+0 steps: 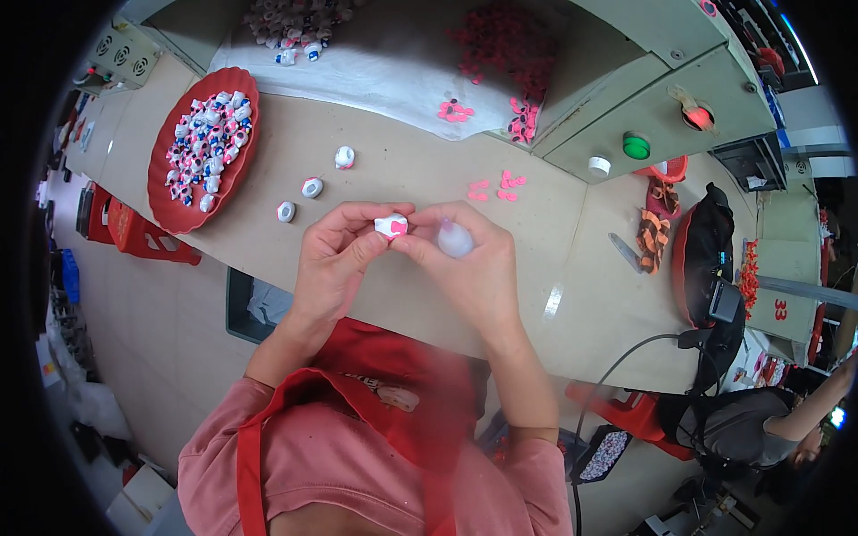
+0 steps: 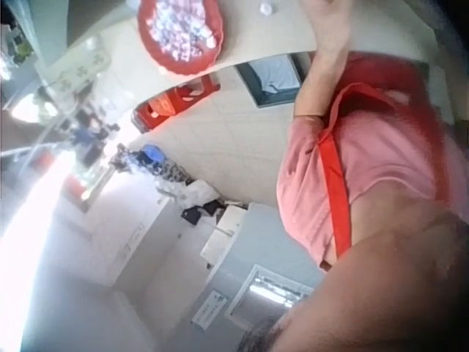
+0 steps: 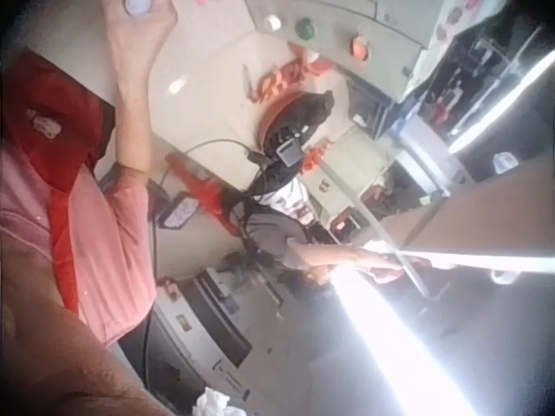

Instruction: The person glues small accessories onto miniature cat figurines using a glue bottle, then organizes the completed figurines into plastic trays.

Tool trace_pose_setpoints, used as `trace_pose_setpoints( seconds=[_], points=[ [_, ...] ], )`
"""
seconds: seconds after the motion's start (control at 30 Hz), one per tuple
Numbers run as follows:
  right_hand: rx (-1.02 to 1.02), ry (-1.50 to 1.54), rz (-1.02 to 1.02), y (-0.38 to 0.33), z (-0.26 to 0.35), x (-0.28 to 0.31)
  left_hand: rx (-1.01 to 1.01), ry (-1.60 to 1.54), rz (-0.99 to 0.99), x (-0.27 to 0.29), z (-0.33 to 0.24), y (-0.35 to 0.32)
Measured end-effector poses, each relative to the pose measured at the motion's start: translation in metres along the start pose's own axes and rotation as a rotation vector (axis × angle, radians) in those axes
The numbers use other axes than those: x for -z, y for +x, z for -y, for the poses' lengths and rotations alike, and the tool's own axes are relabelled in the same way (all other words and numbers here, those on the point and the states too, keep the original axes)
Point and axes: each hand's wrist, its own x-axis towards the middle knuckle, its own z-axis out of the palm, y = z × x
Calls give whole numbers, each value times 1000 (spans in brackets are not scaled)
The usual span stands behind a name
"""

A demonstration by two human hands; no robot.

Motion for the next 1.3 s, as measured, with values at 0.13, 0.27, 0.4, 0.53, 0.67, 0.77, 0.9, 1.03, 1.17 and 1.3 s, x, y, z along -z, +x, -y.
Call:
trace_pose_setpoints(
  seconds=[0.13, 0.27, 0.4, 0.53, 0.67, 0.77, 0.9, 1.03, 1.17, 1.3],
  points=[
    [18, -19, -13, -1, -6, 8, -39, 26, -69, -13, 9, 0],
    [7, -26, 8, 1, -7, 10, -96, 109, -92, -13, 12, 0],
    [-52, -101, 30, 0, -8, 16, 25, 207, -112, -8, 16, 1],
    [6, -53, 34, 4, -17, 5, 32, 157, -113, 10, 12, 5],
    [7, -49, -11, 2, -23, 14, -286, 730, -348, 58, -48, 7],
    [-16, -36, -186, 8, -28, 37, -453, 1343, -565, 114, -87, 32],
    [9, -118, -189, 12, -39, 36, -625, 1548, -448, 132, -117, 118],
    [402, -724, -392, 9, -47, 36, -339, 1850, -394, 161, -89, 230],
    [195, -876, -657, -11, -49, 65, -447, 1900, -630, 144, -72, 235],
    [49, -867, -711, -25, -69, 95, -460, 1898, -592, 138, -63, 233]
  ],
)
